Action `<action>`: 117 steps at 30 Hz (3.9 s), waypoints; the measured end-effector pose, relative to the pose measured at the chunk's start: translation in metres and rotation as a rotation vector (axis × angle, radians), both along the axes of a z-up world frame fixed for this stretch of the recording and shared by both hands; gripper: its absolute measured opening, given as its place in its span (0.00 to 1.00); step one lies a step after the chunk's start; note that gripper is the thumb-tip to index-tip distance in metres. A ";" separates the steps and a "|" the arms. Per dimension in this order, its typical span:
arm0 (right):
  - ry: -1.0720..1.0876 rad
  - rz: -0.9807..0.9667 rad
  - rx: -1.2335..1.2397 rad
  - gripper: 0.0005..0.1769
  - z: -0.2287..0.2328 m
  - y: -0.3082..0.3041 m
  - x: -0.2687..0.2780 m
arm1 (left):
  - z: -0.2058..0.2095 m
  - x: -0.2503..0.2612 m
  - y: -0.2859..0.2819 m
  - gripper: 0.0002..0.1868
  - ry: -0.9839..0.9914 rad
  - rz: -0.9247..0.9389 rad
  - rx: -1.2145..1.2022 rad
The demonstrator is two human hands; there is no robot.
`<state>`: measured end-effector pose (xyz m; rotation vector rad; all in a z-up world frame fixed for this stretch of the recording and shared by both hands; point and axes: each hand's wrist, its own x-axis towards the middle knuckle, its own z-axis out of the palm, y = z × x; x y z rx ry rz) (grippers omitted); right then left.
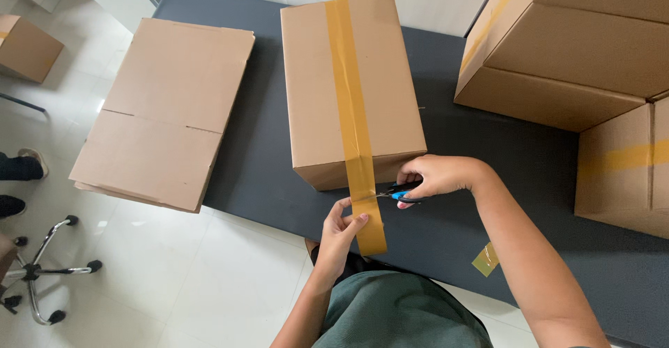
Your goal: The person assembles cardboard boxes by hand and secures them with adhesive tape using a tape dispenser and scissors. The person folds the bottom flaps, applies tape across the seam and sides, and stacks the completed boxes.
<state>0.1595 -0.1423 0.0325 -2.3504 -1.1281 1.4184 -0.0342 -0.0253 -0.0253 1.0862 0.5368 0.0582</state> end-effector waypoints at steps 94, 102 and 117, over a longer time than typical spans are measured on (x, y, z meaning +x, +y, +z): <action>0.049 -1.178 1.092 0.06 -0.125 0.039 -0.094 | -0.104 -0.022 0.038 0.09 0.258 -0.195 0.678; -0.158 -1.231 1.043 0.08 -0.131 0.062 -0.083 | -0.097 -0.012 0.040 0.13 0.282 -0.191 0.602; -0.321 -1.077 0.790 0.26 -0.136 0.048 -0.084 | -0.101 -0.017 0.036 0.14 0.058 -0.207 0.660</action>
